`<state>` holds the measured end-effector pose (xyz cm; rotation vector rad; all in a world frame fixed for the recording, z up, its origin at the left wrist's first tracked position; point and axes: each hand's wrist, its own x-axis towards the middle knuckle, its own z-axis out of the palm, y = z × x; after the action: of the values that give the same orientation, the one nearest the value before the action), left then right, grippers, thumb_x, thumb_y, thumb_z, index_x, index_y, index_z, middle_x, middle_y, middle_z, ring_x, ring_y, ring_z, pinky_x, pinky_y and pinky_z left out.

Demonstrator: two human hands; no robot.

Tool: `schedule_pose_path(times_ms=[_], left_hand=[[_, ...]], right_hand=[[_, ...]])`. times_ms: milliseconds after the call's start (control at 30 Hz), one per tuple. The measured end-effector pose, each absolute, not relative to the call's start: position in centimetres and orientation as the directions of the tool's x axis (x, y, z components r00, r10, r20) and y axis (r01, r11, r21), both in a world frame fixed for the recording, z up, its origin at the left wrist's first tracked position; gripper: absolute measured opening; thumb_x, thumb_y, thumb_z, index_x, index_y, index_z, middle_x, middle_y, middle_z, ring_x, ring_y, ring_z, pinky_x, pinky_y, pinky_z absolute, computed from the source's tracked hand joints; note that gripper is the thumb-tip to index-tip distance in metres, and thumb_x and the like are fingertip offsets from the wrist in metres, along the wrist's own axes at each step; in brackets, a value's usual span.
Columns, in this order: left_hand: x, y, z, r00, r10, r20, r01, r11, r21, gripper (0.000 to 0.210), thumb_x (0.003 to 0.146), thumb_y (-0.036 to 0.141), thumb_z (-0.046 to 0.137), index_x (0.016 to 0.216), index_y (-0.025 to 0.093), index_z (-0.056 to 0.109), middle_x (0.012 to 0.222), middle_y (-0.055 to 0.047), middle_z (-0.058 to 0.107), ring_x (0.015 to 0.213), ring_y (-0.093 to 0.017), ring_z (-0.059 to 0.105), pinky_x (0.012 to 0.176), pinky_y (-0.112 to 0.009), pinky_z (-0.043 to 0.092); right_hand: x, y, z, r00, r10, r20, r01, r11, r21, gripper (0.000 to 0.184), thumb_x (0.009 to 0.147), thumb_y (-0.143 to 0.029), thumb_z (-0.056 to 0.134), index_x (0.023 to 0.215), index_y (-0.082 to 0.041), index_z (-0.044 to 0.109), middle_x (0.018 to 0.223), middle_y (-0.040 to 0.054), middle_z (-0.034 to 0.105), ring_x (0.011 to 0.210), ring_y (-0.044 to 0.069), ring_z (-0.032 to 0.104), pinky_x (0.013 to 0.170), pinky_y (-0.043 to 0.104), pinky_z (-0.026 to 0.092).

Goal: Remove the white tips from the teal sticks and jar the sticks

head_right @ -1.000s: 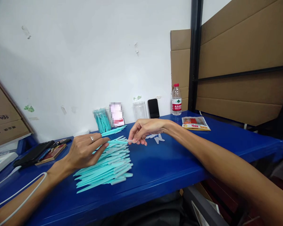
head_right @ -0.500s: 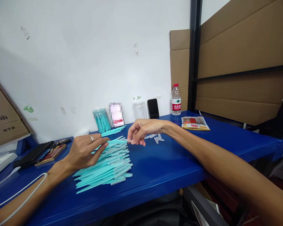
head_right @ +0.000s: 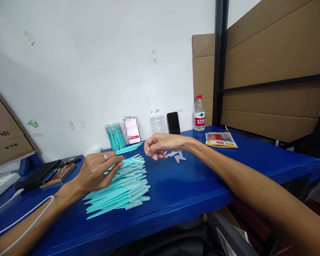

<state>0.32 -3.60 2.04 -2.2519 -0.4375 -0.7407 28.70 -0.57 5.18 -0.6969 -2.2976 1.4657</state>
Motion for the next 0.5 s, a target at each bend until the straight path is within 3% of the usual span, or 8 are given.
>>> schedule_pose_path(times_ms=[233, 500], left_hand=[[0.35, -3.49, 2.0, 0.788, 0.116, 0.605, 0.503, -0.687, -0.523, 0.012, 0.088, 0.019, 0.054, 0.098, 0.016, 0.061, 0.072, -0.001, 0.063, 0.06, -0.014, 0.059, 0.052, -0.027, 0.041], [0.28, -3.53, 1.93, 0.794, 0.133, 0.594, 0.508, -0.682, -0.527, 0.012, 0.089, 0.02, 0.053, 0.097, 0.017, 0.062, 0.073, -0.001, 0.064, 0.061, -0.014, 0.059, 0.052, -0.027, 0.041]], right_hand=[[28.68, -0.87, 5.24, -0.823, 0.566, 0.052, 0.251, 0.444, -0.86, 0.024, 0.08, -0.036, 0.068, 0.088, -0.013, 0.066, 0.064, -0.0012, 0.059, 0.047, 0.005, 0.043, 0.039, 0.018, 0.029], [28.27, -1.08, 4.97, -0.853, 0.521, 0.029, 0.247, 0.451, -0.858, 0.025, 0.08, -0.036, 0.069, 0.09, -0.013, 0.067, 0.064, -0.0012, 0.06, 0.048, 0.006, 0.045, 0.041, 0.019, 0.033]])
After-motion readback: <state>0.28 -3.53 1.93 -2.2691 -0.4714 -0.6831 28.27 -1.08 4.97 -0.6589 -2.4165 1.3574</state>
